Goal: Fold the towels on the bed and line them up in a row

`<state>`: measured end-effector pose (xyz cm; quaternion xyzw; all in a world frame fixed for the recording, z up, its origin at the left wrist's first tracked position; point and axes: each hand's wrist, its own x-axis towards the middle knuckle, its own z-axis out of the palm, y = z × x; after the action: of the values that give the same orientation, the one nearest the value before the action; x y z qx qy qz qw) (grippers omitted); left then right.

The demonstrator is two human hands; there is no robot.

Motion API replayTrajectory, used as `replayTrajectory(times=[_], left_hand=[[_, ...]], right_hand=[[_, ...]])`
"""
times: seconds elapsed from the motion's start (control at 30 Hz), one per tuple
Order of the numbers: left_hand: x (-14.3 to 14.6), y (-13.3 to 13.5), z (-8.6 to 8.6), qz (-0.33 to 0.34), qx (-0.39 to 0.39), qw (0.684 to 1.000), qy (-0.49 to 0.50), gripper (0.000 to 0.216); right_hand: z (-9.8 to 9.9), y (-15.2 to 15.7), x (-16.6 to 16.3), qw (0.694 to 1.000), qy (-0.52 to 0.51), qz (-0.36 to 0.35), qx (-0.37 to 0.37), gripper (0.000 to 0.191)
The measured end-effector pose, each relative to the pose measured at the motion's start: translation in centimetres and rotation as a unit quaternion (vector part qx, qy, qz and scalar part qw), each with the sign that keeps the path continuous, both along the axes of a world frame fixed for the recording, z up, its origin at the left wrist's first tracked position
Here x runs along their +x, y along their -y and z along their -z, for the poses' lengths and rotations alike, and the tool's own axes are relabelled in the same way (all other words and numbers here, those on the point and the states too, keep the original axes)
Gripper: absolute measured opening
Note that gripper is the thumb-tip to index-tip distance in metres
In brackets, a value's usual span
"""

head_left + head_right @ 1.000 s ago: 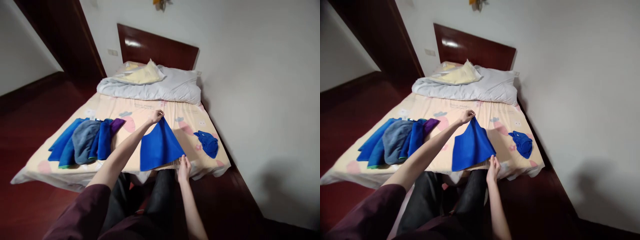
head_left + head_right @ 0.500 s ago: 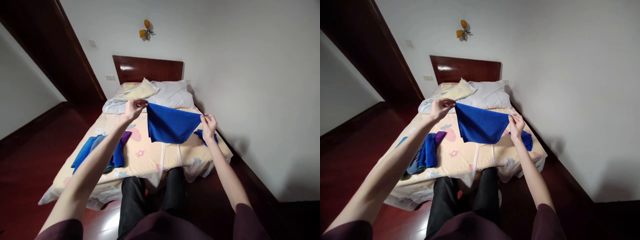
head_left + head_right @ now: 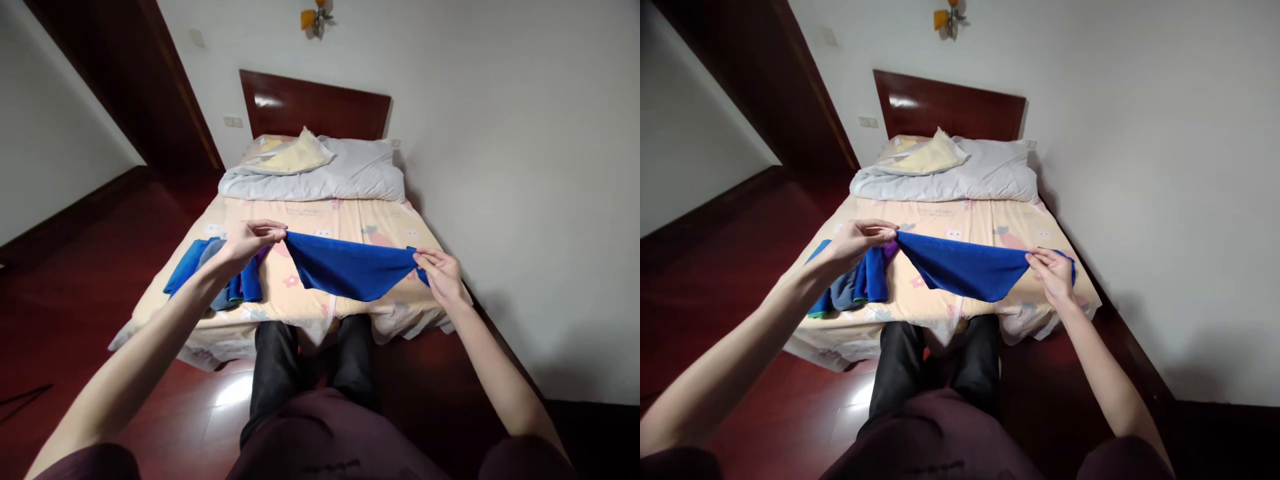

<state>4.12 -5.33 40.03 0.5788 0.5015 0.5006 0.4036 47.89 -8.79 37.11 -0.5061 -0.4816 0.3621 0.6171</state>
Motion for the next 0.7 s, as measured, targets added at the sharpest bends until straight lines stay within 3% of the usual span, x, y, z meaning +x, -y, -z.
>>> replayTrajectory(times=[0.17, 0.3, 0.5, 0.6, 0.7], left_hand=[[-1.3, 4.7, 1.2, 0.012, -0.098, 0.995, -0.020, 0.050], [-1.6, 5.1, 1.6, 0.016, -0.112, 0.993, -0.032, 0.046], [-2.0, -0.6, 4.5, 0.020, -0.107, 0.993, -0.038, 0.044], [-1.9, -5.1, 6.3, -0.012, -0.106, 0.994, -0.027, 0.046], [-1.6, -9.5, 6.6, -0.064, -0.095, 0.993, -0.010, 0.046]], right_hand=[[1.6, 3.8, 0.8, 0.995, -0.023, -0.025, -0.094, 0.049], [2.1, 3.0, 0.8, 0.989, -0.024, -0.041, -0.137, 0.049], [3.3, -3.7, -0.8, 0.981, -0.038, -0.090, -0.168, 0.047], [4.2, -8.8, -2.5, 0.977, -0.040, -0.095, -0.186, 0.044], [4.7, -13.8, -4.7, 0.983, -0.024, -0.071, -0.165, 0.045]])
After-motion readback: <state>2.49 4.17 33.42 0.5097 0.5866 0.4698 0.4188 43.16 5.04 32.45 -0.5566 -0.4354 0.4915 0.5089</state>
